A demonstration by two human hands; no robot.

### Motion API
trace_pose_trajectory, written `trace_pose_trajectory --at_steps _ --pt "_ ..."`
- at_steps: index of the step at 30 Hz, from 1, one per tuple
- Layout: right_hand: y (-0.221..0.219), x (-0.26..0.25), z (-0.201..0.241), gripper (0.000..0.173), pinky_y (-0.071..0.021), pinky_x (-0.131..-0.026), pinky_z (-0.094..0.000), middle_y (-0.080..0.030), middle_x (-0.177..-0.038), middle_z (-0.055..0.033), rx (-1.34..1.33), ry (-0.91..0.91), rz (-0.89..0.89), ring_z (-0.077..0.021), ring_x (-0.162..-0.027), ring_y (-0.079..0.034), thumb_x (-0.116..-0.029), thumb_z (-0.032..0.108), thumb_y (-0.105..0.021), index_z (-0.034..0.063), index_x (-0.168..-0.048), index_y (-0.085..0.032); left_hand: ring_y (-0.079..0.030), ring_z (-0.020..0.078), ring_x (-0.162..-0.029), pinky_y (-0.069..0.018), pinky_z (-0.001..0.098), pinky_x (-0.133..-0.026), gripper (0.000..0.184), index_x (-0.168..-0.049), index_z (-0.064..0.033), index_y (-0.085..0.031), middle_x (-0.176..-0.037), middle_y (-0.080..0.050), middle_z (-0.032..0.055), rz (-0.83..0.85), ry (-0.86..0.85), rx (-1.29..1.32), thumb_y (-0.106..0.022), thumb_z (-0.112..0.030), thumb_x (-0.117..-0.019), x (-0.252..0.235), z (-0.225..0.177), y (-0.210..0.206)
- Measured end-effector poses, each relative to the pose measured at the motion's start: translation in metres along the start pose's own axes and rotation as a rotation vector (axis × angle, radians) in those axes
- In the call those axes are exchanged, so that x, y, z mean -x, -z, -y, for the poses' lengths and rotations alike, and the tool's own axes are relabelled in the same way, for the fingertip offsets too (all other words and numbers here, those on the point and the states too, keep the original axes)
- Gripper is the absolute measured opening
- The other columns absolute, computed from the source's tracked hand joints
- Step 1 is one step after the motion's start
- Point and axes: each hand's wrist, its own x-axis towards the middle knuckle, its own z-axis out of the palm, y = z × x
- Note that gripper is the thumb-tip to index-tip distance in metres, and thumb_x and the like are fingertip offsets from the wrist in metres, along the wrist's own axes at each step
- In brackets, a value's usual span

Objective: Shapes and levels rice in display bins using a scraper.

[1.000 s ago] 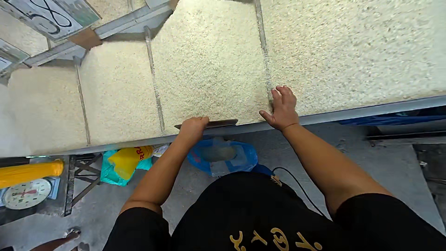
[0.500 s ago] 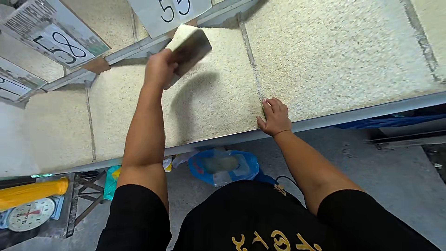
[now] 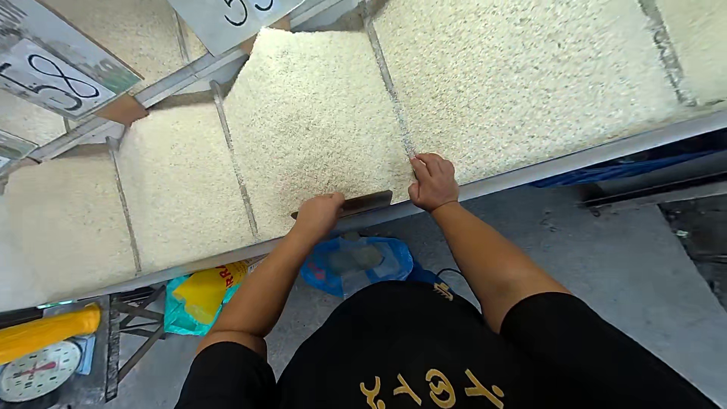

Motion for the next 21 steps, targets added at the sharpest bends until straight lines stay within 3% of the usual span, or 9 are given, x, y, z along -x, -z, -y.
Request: trace_pose_trajectory --at_steps 3,7,11,14,16,21 --pt "-0.001 0.001 0.001 0.053 -0.0472 -0.095 -0.0632 -0.063 -0.135 -0.0253 0.008 -0.009 -0.001 -0.0473 -0.125 -0.059 -0.0905 0.028 -0.042 0.0006 -0.13 -0.063 -0.071 0.041 -0.098 -0.0569 0.0604 -0.082 0.019 -0.115 -0.003 -0.066 -0.104 -0.071 0.0207 0.083 0.069 -0.014 -0.057 -0.017 -0.1051 -0.013 -0.001 0.005" --pt "-0.003 0.002 0.001 0.052 -0.0464 -0.098 -0.0618 -0.063 -0.134 -0.025 0.026 -0.006 -0.019 -0.0464 -0.124 -0.06 -0.0912 0.027 -0.04 0.0003 -0.13 -0.063 -0.068 0.0431 -0.107 -0.0519 0.0666 -0.093 0.022 -0.116 -0.0028 -0.068 -0.109 -0.071 0.0228 0.071 0.164 0.083 -0.065 -0.018 -0.1003 -0.042 0.047 0.052" --pt "-0.002 0.002 0.002 0.053 -0.0448 -0.1 -0.0635 -0.062 -0.135 -0.0265 0.021 -0.025 0.005 -0.0481 -0.124 -0.059 -0.0912 0.028 -0.04 -0.001 -0.13 -0.062 -0.067 0.044 -0.109 -0.0494 0.0692 -0.096 0.026 -0.117 -0.001 -0.068 -0.111 -0.07 0.0248 -0.151 0.262 0.109 -0.067 -0.02 -0.0992 -0.053 0.087 0.128" --pt "0.001 0.0 0.005 0.053 -0.0444 -0.099 -0.0642 -0.062 -0.134 -0.0283 0.015 -0.026 0.015 -0.0493 -0.123 -0.059 -0.0917 0.027 -0.04 -0.0025 -0.13 -0.062 -0.066 0.0444 -0.112 -0.0488 0.0669 -0.097 0.027 -0.12 0.0013 -0.064 -0.113 -0.069 0.0259 -0.381 0.342 0.089 -0.062 -0.019 -0.1016 -0.039 0.077 0.166" --pt "0.002 0.0 0.006 0.053 -0.0441 -0.1 -0.0641 -0.062 -0.134 -0.0285 0.015 -0.037 0.021 -0.0493 -0.123 -0.059 -0.0924 0.027 -0.04 -0.0027 -0.13 -0.061 -0.068 0.0423 -0.109 -0.0505 0.0639 -0.096 0.025 -0.117 0.0023 -0.063 -0.111 -0.069 0.0247 -0.419 0.283 0.062 -0.062 -0.017 -0.1023 -0.018 0.069 0.164" --pt "-0.001 0.001 0.003 0.052 -0.0446 -0.099 -0.064 -0.061 -0.133 -0.0303 0.006 -0.01 -0.003 -0.0507 -0.121 -0.06 -0.094 0.026 -0.039 -0.0042 -0.13 -0.06 -0.071 0.0408 -0.099 -0.0555 0.0656 -0.085 0.019 -0.112 -0.0035 -0.071 -0.104 -0.072 0.02 -0.105 0.145 -0.022 -0.062 -0.017 -0.1024 0.042 0.075 0.072"
